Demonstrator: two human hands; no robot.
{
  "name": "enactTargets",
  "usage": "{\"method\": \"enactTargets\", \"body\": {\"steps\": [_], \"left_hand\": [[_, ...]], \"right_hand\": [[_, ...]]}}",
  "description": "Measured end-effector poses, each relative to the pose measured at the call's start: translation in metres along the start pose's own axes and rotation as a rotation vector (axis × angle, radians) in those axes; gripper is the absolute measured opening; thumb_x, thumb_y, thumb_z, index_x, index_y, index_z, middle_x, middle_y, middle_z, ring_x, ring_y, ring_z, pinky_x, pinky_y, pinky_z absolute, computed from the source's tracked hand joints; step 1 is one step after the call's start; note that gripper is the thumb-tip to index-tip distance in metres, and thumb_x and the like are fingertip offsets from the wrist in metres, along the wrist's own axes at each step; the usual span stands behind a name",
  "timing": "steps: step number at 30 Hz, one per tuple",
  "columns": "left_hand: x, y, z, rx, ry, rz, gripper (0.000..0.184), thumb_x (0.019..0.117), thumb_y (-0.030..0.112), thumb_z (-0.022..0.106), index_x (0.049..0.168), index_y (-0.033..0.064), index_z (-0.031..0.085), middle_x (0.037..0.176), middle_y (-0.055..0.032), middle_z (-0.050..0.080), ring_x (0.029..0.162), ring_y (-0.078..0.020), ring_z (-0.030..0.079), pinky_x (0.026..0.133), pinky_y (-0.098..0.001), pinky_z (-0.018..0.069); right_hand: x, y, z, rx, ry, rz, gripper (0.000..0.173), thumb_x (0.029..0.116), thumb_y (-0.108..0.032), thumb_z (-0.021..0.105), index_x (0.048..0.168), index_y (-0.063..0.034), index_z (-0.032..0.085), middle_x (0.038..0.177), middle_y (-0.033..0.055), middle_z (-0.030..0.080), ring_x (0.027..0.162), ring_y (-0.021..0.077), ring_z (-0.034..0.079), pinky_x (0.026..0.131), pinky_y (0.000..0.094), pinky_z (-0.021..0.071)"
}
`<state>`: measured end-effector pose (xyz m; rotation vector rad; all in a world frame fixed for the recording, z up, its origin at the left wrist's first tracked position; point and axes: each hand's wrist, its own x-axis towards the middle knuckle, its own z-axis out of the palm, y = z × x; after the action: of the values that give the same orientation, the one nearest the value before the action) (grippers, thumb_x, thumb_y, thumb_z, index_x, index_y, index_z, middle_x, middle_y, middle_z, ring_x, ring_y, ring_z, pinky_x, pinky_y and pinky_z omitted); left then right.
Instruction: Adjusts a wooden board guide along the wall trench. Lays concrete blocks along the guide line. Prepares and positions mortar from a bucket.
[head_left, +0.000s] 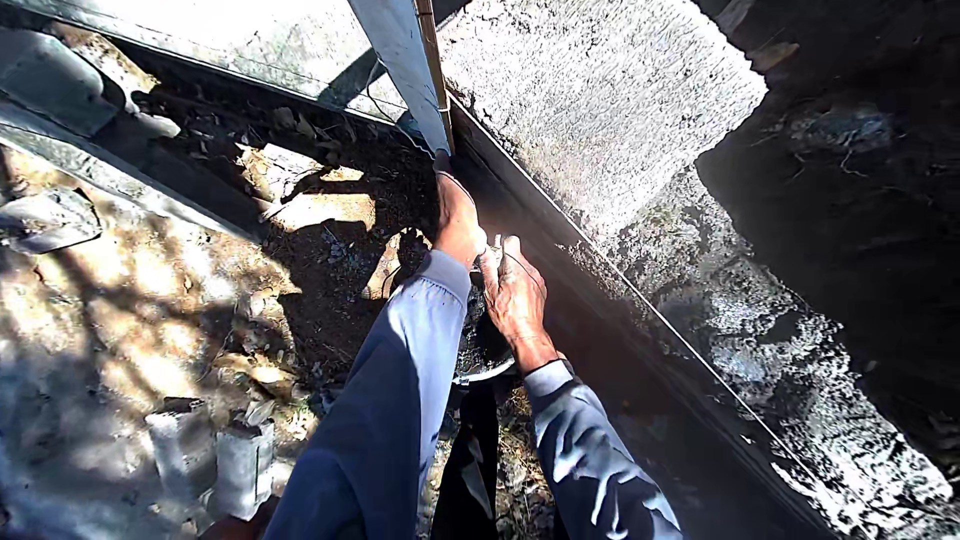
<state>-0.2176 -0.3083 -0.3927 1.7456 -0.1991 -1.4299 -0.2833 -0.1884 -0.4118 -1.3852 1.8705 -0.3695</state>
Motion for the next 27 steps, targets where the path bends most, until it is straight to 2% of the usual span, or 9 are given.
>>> {"method": "enactTargets", "body": {"steps": [3, 7, 10, 13, 16, 19, 24, 26, 27], "left_hand": [[0.011, -0.003, -0.004, -0.065, -0.030, -0.008, 0.056, 0.1078, 0.055, 0.026, 0.152, 0.0252, 0.043, 0.156, -0.0016, 0.045, 0.145, -0.0201, 0.039, 0.115, -0.0580, 0.0348], [0.024, -0.010, -0.013, -0.190, -0.097, -0.059, 0.050, 0.1054, 0.053, 0.032, 0.135, 0.0210, 0.056, 0.133, -0.0046, 0.062, 0.127, -0.0231, 0.056, 0.102, -0.0610, 0.0462], [0.022, -0.017, -0.017, -0.211, -0.143, -0.070, 0.055, 0.1061, 0.057, 0.023, 0.135, 0.0227, 0.056, 0.133, -0.0058, 0.063, 0.125, -0.0273, 0.058, 0.096, -0.0655, 0.0480], [0.018, -0.016, -0.028, -0.203, -0.178, -0.100, 0.063, 0.1058, 0.062, 0.014, 0.143, 0.0257, 0.049, 0.142, -0.0063, 0.057, 0.132, -0.0296, 0.053, 0.098, -0.0670, 0.0466], [0.007, -0.027, -0.046, -0.136, -0.239, -0.107, 0.056, 0.1069, 0.053, 0.017, 0.136, 0.0189, 0.051, 0.131, -0.0131, 0.061, 0.116, -0.0358, 0.062, 0.085, -0.0669, 0.0524], [-0.005, -0.056, -0.075, -0.038, -0.253, -0.110, 0.042, 0.1051, 0.044, 0.028, 0.117, 0.0142, 0.056, 0.107, -0.0116, 0.070, 0.093, -0.0313, 0.070, 0.074, -0.0572, 0.0581], [-0.028, -0.122, -0.133, 0.173, -0.155, -0.187, 0.040, 0.1089, 0.040, 0.030, 0.124, 0.0140, 0.057, 0.104, -0.0075, 0.068, 0.091, -0.0227, 0.068, 0.074, -0.0488, 0.0588], [-0.031, -0.152, -0.158, 0.443, -0.142, -0.181, 0.046, 0.1107, 0.036, 0.029, 0.137, 0.0066, 0.053, 0.121, -0.0150, 0.063, 0.108, -0.0268, 0.065, 0.085, -0.0531, 0.0571], [-0.035, -0.162, -0.167, 0.650, -0.169, -0.171, 0.051, 0.1117, 0.035, 0.030, 0.147, 0.0024, 0.047, 0.140, -0.0207, 0.055, 0.128, -0.0307, 0.056, 0.101, -0.0545, 0.0505]], "right_hand": [[-0.001, -0.002, -0.006, -0.028, -0.078, 0.040, 0.044, 0.1084, -0.048, 0.042, 0.105, -0.0092, 0.063, 0.090, 0.0111, 0.067, 0.086, 0.0306, 0.069, 0.073, 0.0536, 0.0539], [-0.001, 0.005, -0.005, -0.017, -0.009, 0.015, 0.042, 0.1073, -0.049, 0.045, 0.105, -0.0107, 0.061, 0.085, 0.0092, 0.066, 0.079, 0.0289, 0.068, 0.066, 0.0521, 0.0535], [-0.019, 0.034, -0.009, -0.014, 0.128, 0.008, 0.042, 0.1053, -0.051, 0.046, 0.103, -0.0119, 0.063, 0.079, 0.0067, 0.065, 0.073, 0.0260, 0.067, 0.063, 0.0504, 0.0522], [-0.057, 0.080, -0.011, -0.037, 0.305, -0.050, 0.048, 0.1039, -0.045, 0.049, 0.098, -0.0022, 0.070, 0.076, 0.0117, 0.069, 0.070, 0.0258, 0.069, 0.065, 0.0480, 0.0558], [-0.095, 0.123, -0.025, -0.024, 0.383, -0.032, 0.049, 0.1027, -0.040, 0.053, 0.099, 0.0042, 0.072, 0.082, 0.0151, 0.073, 0.075, 0.0238, 0.072, 0.072, 0.0440, 0.0588], [-0.124, 0.151, -0.044, -0.022, 0.347, 0.083, 0.051, 0.1028, -0.044, 0.051, 0.097, 0.0024, 0.071, 0.083, 0.0132, 0.072, 0.078, 0.0221, 0.070, 0.073, 0.0445, 0.0575], [-0.206, 0.158, -0.078, -0.122, 0.184, 0.202, 0.054, 0.1050, -0.047, 0.046, 0.100, 0.0015, 0.070, 0.081, 0.0136, 0.069, 0.073, 0.0247, 0.069, 0.067, 0.0475, 0.0570], [-0.238, 0.142, -0.095, -0.147, 0.114, 0.100, 0.051, 0.1052, -0.046, 0.046, 0.094, -0.0012, 0.068, 0.073, 0.0105, 0.065, 0.064, 0.0215, 0.065, 0.058, 0.0421, 0.0539], [-0.249, 0.131, -0.106, -0.150, 0.098, 0.015, 0.048, 0.1050, -0.044, 0.047, 0.090, -0.0031, 0.067, 0.070, 0.0086, 0.063, 0.059, 0.0190, 0.062, 0.053, 0.0383, 0.0517]]}}
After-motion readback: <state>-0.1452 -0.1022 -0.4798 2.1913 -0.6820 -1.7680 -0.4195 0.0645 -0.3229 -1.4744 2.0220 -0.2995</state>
